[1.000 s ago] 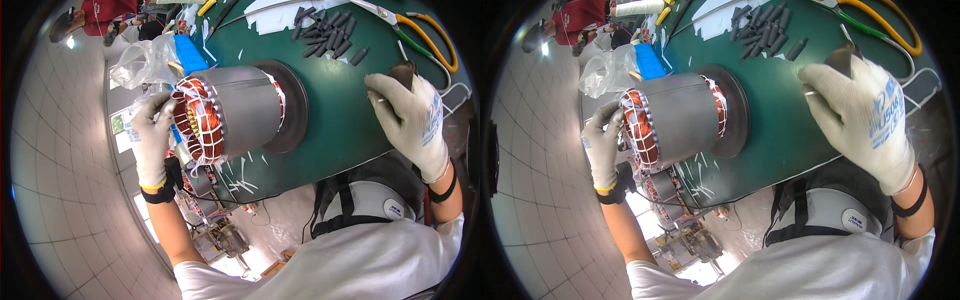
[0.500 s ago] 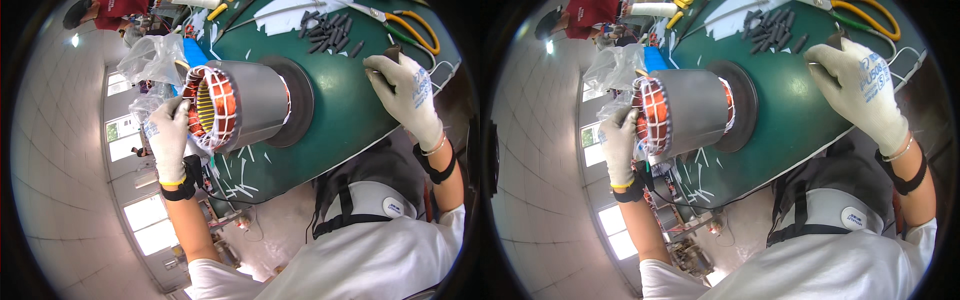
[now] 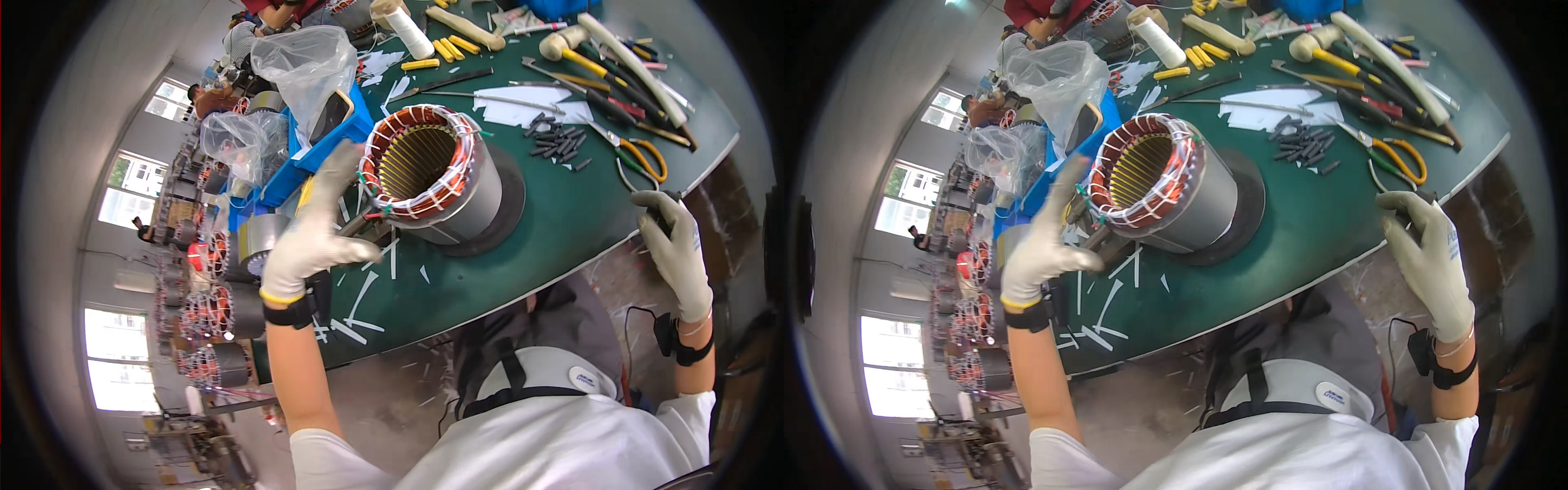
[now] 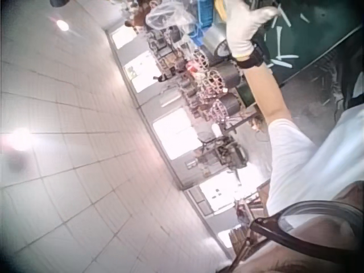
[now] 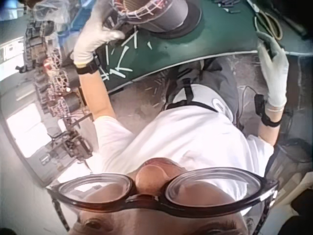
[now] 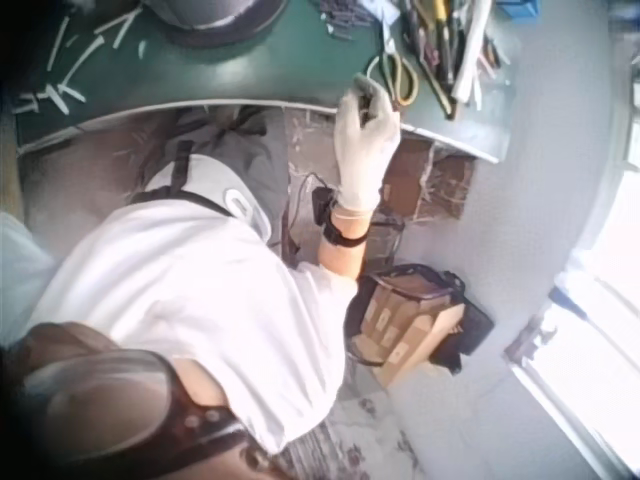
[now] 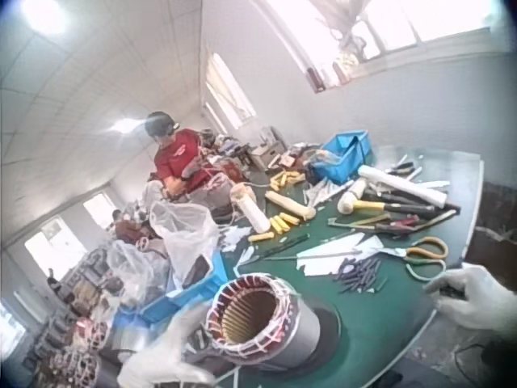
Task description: Wiring and assembling motor stators at a fabrication workstation.
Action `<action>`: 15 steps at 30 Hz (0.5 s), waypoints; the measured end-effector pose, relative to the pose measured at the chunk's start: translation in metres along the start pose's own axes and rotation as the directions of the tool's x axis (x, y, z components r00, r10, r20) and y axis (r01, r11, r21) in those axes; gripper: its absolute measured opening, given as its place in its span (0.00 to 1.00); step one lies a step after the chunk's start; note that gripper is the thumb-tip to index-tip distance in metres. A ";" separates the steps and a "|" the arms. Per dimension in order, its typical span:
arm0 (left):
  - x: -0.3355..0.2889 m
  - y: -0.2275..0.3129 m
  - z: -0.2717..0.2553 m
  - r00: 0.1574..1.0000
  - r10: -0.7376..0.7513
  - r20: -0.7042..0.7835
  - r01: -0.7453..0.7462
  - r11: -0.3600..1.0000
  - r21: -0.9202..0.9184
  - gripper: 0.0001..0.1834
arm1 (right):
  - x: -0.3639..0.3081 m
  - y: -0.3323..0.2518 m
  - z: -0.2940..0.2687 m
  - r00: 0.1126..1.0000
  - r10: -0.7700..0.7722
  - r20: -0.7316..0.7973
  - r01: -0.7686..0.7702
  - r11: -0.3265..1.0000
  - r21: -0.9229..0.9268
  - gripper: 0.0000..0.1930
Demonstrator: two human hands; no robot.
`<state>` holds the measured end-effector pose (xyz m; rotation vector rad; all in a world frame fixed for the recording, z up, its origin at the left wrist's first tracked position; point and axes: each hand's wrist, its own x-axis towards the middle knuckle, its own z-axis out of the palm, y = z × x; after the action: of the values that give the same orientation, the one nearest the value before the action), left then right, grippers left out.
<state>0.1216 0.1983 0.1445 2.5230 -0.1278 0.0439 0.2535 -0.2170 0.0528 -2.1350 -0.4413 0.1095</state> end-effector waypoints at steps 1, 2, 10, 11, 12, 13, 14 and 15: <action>0.004 -0.002 0.010 0.998 0.056 -0.027 -0.046 0.958 0.285 0.60 | -0.004 -0.011 -0.008 1.000 -0.019 -0.007 0.019 0.999 -0.031 0.14; 0.012 -0.010 0.024 0.991 0.115 -0.074 -0.087 0.946 0.312 0.56 | -0.006 -0.022 -0.016 0.995 -0.097 -0.031 0.094 0.992 -0.079 0.17; 0.009 -0.014 0.079 0.882 0.300 -0.364 -0.139 0.902 0.408 0.45 | -0.036 -0.055 -0.078 0.915 -0.256 -0.310 0.203 0.960 -0.195 0.25; 0.008 -0.011 0.083 0.872 0.318 -0.372 -0.137 0.888 0.439 0.48 | -0.040 -0.057 -0.083 0.895 -0.283 -0.344 0.189 0.941 -0.281 0.24; 0.007 -0.007 0.087 0.862 0.336 -0.380 -0.133 0.873 0.469 0.52 | -0.042 -0.057 -0.084 0.861 -0.308 -0.405 0.187 0.932 -0.310 0.22; 0.008 0.001 0.089 0.853 0.356 -0.381 -0.131 0.853 0.504 0.55 | -0.044 -0.053 -0.088 0.857 -0.307 -0.413 0.179 0.930 -0.320 0.22; 0.002 0.006 0.080 0.893 0.303 -0.333 -0.161 0.906 0.391 0.60 | -0.042 -0.049 -0.091 0.822 -0.321 -0.470 0.108 0.899 -0.425 0.21; -0.006 0.012 0.073 0.921 0.240 -0.308 -0.169 0.956 0.240 0.64 | -0.039 -0.046 -0.098 0.781 -0.342 -0.523 0.028 0.855 -0.517 0.21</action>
<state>0.1147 0.1474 0.0915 2.6566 -0.2624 0.5977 0.2286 -0.2841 0.1433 -2.4330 -0.3168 -0.8770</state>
